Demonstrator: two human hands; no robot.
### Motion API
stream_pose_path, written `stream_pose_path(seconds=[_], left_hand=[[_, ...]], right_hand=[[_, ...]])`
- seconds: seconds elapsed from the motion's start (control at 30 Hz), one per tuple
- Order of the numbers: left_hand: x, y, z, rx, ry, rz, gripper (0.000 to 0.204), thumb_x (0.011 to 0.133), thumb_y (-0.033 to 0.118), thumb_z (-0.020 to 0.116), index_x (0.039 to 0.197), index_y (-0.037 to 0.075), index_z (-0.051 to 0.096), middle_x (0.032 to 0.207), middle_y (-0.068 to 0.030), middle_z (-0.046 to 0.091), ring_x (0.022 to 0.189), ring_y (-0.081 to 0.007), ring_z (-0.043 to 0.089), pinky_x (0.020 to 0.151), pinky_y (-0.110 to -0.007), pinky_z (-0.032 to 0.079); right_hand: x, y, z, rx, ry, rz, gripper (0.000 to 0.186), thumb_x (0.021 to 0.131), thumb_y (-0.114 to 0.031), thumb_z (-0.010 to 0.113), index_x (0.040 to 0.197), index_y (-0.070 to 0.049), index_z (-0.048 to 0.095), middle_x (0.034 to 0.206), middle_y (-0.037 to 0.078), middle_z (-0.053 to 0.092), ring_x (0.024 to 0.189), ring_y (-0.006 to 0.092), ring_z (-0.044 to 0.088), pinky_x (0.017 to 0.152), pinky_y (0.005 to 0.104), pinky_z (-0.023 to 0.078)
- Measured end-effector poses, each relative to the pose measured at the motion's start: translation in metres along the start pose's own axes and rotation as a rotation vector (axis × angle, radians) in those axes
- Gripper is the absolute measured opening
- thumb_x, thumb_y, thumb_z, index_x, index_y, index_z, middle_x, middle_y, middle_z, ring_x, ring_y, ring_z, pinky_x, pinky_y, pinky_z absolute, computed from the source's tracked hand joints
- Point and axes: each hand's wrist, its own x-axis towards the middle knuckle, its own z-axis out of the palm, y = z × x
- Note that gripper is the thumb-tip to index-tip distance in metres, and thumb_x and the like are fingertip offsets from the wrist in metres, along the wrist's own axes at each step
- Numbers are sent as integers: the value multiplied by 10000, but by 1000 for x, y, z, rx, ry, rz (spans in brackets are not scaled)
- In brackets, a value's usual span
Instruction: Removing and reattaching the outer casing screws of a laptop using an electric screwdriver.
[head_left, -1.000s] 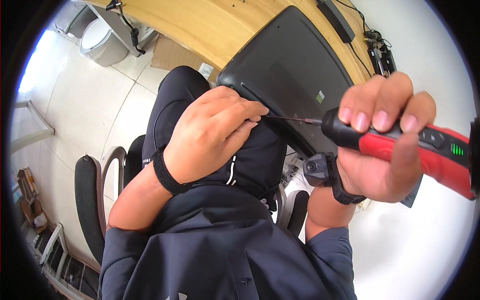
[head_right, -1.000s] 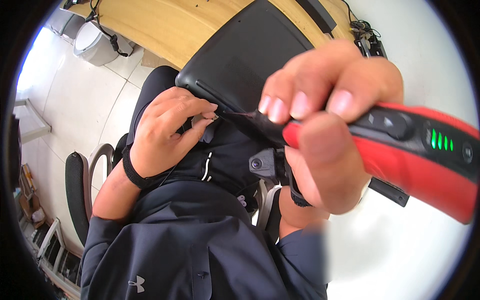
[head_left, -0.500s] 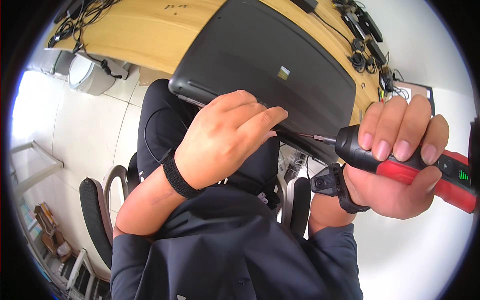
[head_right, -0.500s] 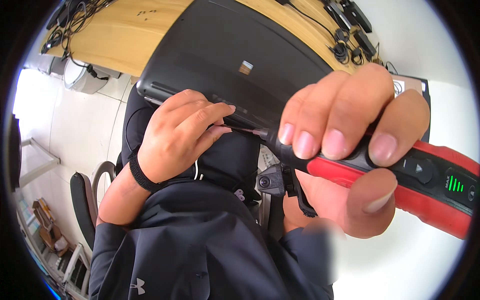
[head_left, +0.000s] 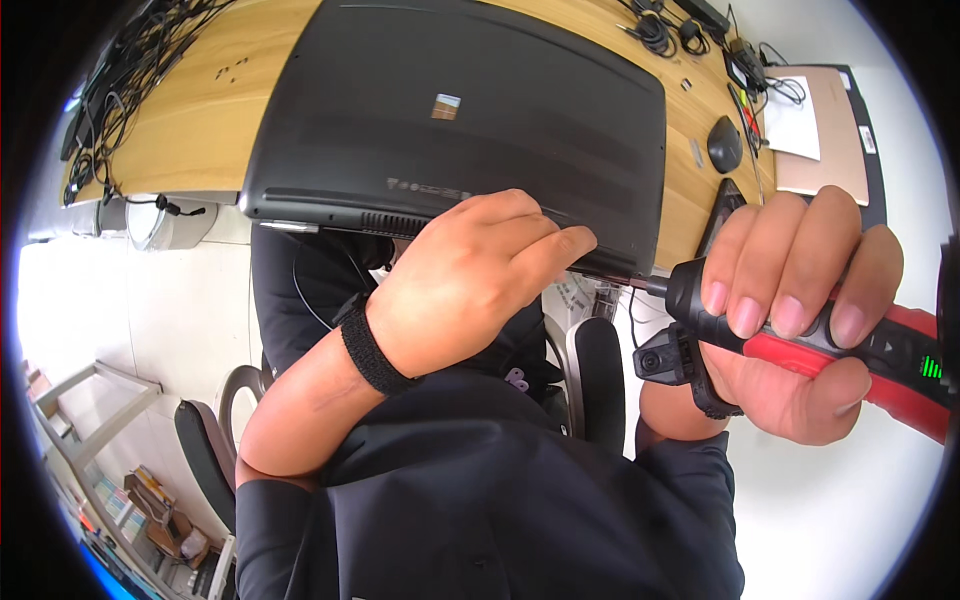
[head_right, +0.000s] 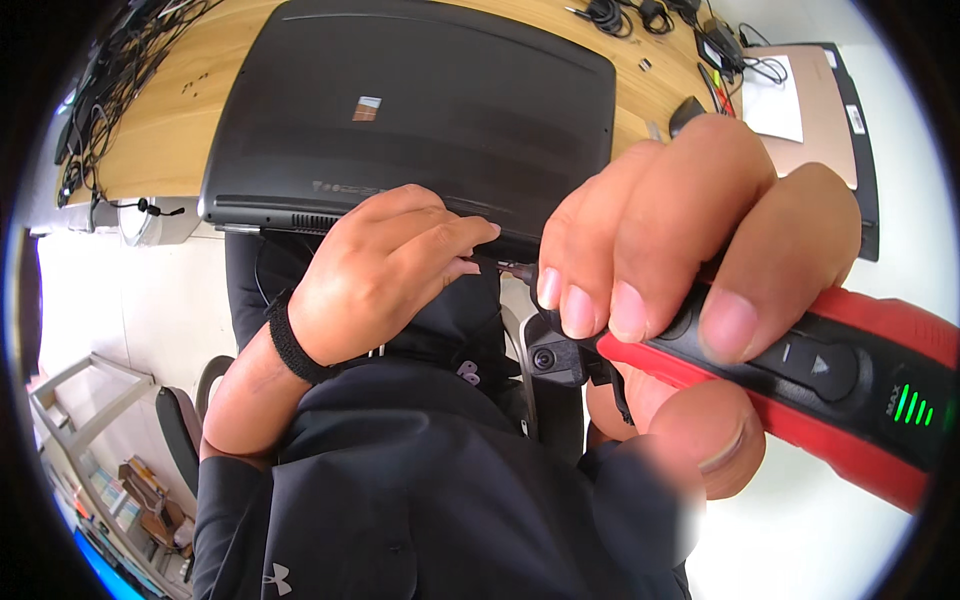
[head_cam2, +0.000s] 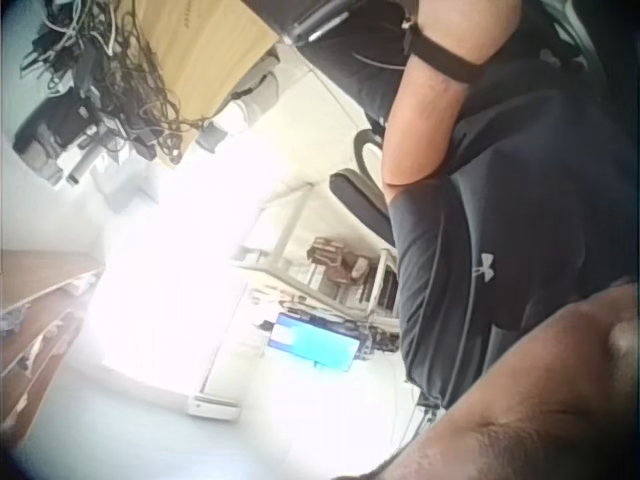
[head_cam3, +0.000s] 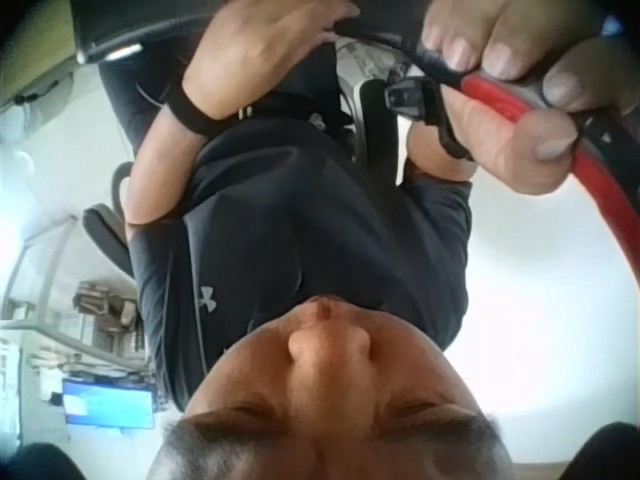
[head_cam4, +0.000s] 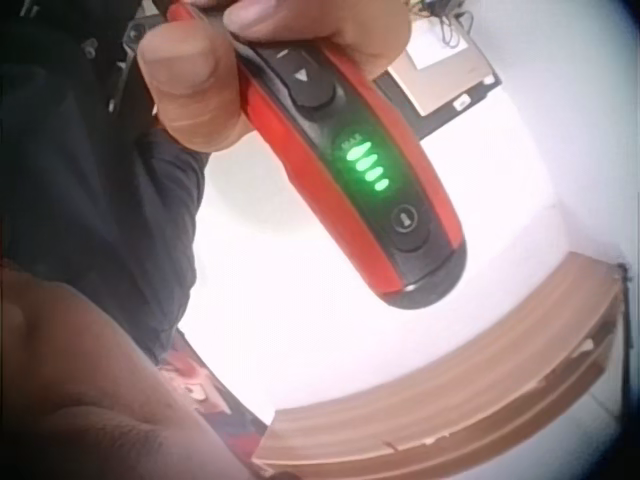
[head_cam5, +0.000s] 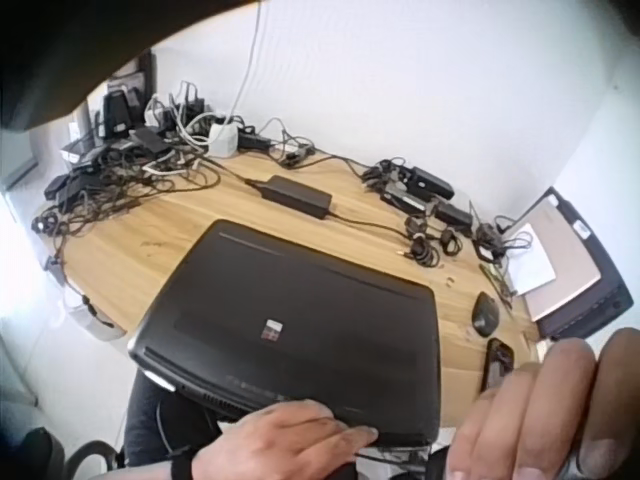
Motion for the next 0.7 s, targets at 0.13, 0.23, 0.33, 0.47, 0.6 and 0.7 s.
stream_pose_path(seconds=[0.13, 0.23, 0.33, 0.47, 0.6, 0.7], left_hand=[[11, 0, 14, -37, -71, 10, 384, 743, 23, 795, 1110, 0, 686, 905, -114, 700, 848, -319, 653, 789, -415, 546], [19, 1, 17, -49, -95, 23, 371, 751, 20, 787, 1107, -3, 685, 901, -120, 697, 851, -326, 651, 795, -416, 544], [23, -1, 22, -81, -115, 9, 354, 763, 12, 775, 1104, -4, 682, 894, -125, 693, 851, -333, 648, 803, -417, 542], [23, -1, 28, -100, -142, 0, 343, 769, -2, 758, 1102, -5, 675, 905, -122, 693, 856, -344, 642, 822, -423, 533], [22, -1, 29, -130, -152, -10, 349, 764, -5, 752, 1104, -5, 672, 942, -117, 697, 872, -348, 639, 834, -426, 528], [21, -3, 30, -113, -167, -7, 350, 762, -9, 747, 1103, -1, 671, 978, -113, 699, 889, -348, 638, 839, -423, 527]], right_hand=[[-16, -3, -15, -4, 3, 3, 321, 965, -402, 718, 1012, -182, 488, 952, 15, 535, 819, 143, 570, 729, 290, 471], [-19, -9, -17, -27, 19, 12, 330, 960, -408, 724, 1017, -183, 489, 955, 12, 535, 817, 144, 573, 725, 290, 476], [-18, -8, -16, -42, 27, 55, 344, 952, -417, 733, 1025, -185, 489, 959, 8, 537, 813, 146, 578, 719, 291, 484], [-21, -4, -9, -53, 108, 63, 353, 949, -402, 737, 1040, -185, 474, 968, 22, 539, 806, 154, 578, 722, 296, 496], [-28, -3, -7, -87, 154, 110, 345, 953, -384, 733, 1036, -182, 466, 969, 31, 536, 800, 160, 573, 721, 299, 493], [-31, -1, -5, -126, 193, 158, 338, 956, -365, 729, 1032, -178, 458, 969, 40, 533, 794, 166, 567, 720, 301, 490]])
